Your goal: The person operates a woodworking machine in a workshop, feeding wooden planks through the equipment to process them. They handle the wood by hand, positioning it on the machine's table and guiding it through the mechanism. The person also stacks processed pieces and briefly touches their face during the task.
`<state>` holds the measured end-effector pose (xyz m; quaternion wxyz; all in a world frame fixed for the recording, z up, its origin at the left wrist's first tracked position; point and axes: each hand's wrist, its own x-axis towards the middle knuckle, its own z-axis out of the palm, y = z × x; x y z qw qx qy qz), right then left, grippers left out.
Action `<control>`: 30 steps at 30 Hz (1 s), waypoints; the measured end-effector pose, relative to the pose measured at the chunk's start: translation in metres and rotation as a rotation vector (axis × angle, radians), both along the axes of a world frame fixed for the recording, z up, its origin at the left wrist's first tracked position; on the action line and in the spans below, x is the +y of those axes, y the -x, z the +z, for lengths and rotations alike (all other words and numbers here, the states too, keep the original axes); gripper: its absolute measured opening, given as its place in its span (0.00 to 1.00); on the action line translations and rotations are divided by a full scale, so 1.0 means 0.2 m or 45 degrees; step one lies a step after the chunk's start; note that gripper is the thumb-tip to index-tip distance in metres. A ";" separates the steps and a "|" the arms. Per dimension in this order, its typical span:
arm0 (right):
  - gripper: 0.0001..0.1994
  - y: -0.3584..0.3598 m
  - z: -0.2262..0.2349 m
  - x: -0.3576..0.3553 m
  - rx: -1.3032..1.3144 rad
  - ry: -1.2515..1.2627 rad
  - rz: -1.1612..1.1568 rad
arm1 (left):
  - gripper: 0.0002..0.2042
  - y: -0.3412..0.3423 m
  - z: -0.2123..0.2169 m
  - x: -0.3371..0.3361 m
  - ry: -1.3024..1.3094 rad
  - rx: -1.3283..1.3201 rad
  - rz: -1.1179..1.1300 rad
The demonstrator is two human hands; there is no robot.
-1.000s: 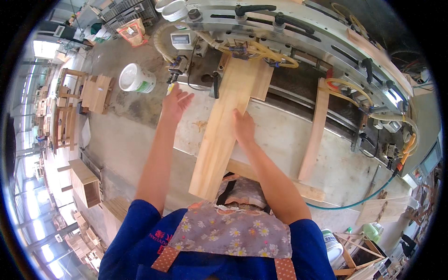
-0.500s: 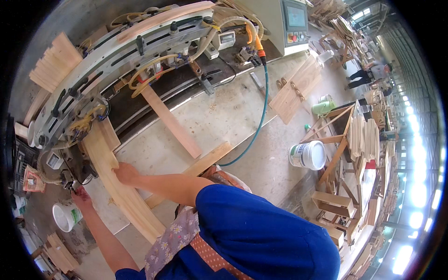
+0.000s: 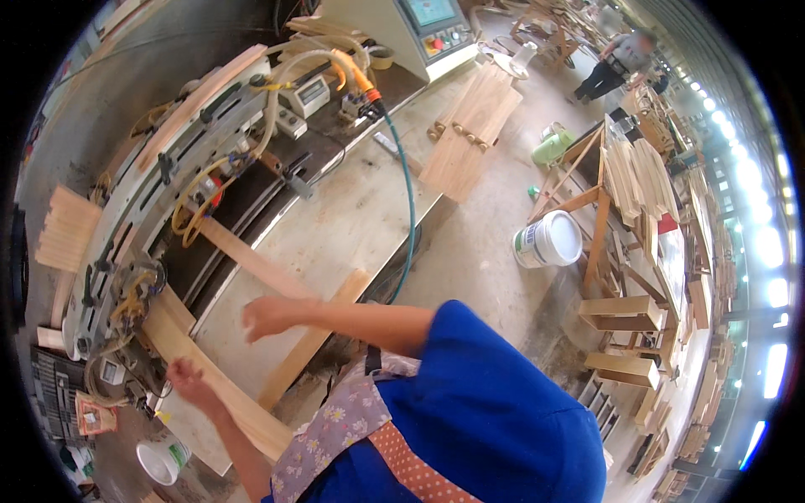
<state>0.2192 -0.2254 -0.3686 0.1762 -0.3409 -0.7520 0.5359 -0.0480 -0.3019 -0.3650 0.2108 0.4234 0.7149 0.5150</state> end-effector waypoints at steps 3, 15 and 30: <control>0.15 -0.73 0.25 -0.01 0.037 0.651 -0.232 | 0.25 -0.51 0.12 0.03 0.144 0.457 -0.523; 0.40 -2.49 0.19 0.20 -0.297 0.101 -2.224 | 0.37 -1.15 0.04 0.41 0.356 1.308 -0.999; 0.08 -3.11 -0.25 0.39 -0.265 0.419 -1.873 | 0.42 -0.67 -0.11 0.18 0.723 1.291 -0.508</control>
